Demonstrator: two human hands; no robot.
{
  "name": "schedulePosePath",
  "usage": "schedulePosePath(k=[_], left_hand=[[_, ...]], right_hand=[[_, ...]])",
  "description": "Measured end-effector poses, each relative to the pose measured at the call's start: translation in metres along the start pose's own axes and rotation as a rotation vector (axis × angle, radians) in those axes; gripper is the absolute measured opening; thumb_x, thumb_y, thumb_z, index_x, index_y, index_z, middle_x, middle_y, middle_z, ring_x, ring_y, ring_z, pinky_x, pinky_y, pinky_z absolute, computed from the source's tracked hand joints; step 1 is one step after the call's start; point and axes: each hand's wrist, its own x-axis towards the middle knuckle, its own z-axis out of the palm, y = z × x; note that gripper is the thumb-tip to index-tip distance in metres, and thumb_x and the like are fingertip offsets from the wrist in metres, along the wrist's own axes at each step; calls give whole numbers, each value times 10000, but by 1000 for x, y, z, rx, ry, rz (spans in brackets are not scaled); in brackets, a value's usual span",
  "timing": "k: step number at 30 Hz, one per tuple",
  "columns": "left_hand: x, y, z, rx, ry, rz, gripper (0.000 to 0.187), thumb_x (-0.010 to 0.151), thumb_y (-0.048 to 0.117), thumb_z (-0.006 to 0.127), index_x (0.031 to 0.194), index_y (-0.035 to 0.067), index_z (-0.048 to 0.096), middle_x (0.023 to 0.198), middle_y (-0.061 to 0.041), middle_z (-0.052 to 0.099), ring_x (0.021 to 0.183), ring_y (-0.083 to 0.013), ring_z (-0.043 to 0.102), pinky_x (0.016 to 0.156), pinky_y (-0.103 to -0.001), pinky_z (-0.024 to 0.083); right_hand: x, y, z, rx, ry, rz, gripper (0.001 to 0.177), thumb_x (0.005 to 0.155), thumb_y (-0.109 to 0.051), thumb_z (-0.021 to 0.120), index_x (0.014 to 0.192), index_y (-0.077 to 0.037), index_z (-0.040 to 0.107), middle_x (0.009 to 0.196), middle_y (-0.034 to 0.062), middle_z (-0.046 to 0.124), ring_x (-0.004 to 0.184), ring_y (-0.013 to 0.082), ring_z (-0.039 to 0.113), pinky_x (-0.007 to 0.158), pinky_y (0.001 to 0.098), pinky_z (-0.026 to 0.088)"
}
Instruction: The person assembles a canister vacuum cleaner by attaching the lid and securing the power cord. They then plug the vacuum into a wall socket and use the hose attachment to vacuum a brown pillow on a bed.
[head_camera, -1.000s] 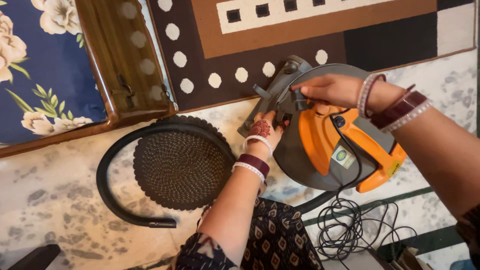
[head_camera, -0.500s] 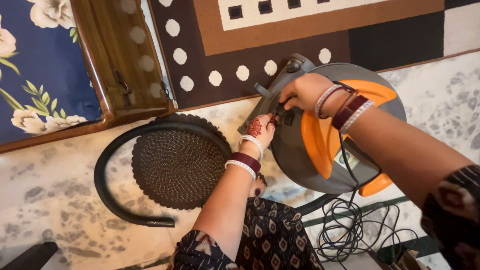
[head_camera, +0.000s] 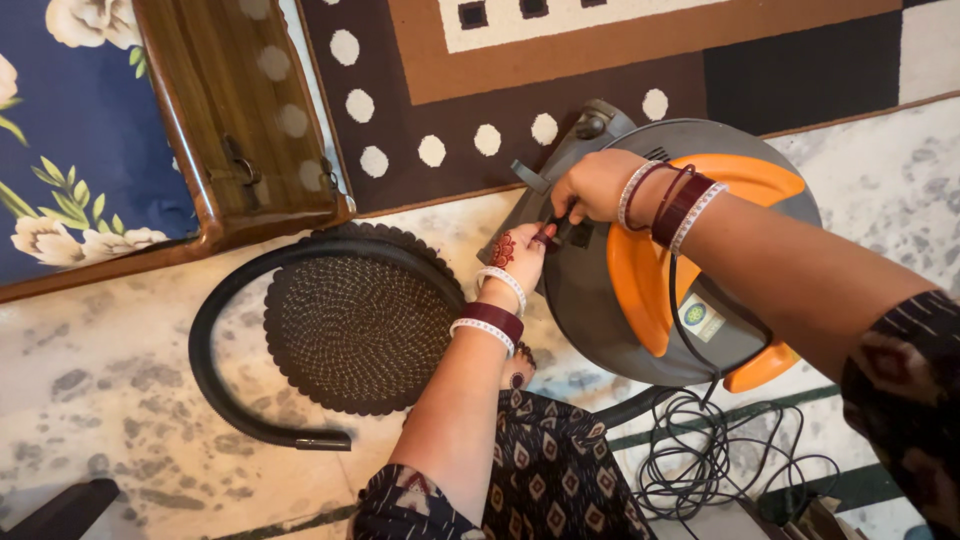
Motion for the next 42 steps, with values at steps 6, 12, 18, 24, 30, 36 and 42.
schedulePosePath(k=[6, 12, 18, 24, 30, 36, 42], left_hand=[[17, -29, 7, -173, -15, 6, 221, 995, 105, 601, 1146, -8, 716, 966, -123, 775, 902, -185, 704, 853, -332, 559], [16, -34, 6, -171, -20, 20, 237, 948, 39, 598, 1146, -16, 718, 1012, -107, 775, 955, -160, 706, 891, -320, 546], [10, -31, 5, -53, -13, 29, 258, 962, 57, 596, 1183, -1, 714, 1034, -136, 763, 976, -201, 699, 895, -333, 526], [9, -31, 8, -132, 54, 134, 246, 948, 126, 632, 1141, 8, 728, 1048, -142, 778, 991, -224, 722, 911, -355, 544], [-6, -1, 0, 10, 36, 22, 290, 980, 233, 619, 1144, 18, 725, 984, -180, 754, 929, -279, 721, 847, -378, 538], [-9, -5, 7, -8, 72, 46, 280, 958, 203, 621, 1152, 21, 708, 1006, -175, 759, 949, -283, 731, 851, -375, 543], [-23, 11, 15, -14, 81, -26, 259, 985, 231, 644, 1116, 21, 720, 985, -196, 750, 936, -321, 719, 850, -391, 533]], right_hand=[[11, -5, -8, -74, -66, -94, 228, 809, -212, 774, 1037, -222, 771, 986, 23, 771, 971, 271, 711, 828, 426, 540], [7, -13, -11, -261, 29, -459, 146, 765, -144, 752, 910, -156, 744, 964, 5, 725, 974, 261, 691, 795, 411, 542], [-3, -15, -9, -307, 120, -612, 156, 725, -124, 697, 865, -173, 746, 898, 6, 709, 952, 258, 691, 808, 428, 520], [6, -2, -2, -310, 135, -554, 122, 781, -146, 665, 886, -161, 726, 973, 18, 707, 969, 289, 687, 837, 397, 551], [-3, -5, -2, -213, 13, -562, 168, 783, -103, 655, 924, -155, 731, 967, 40, 701, 959, 296, 686, 815, 404, 550], [-11, -9, -7, -273, -25, -446, 155, 789, -95, 650, 905, -145, 739, 1055, 13, 697, 1016, 270, 680, 833, 395, 548], [-35, -44, 0, -610, -156, -184, 190, 843, -201, 666, 1009, -201, 758, 1155, -45, 683, 1188, 186, 624, 1029, 398, 453]])
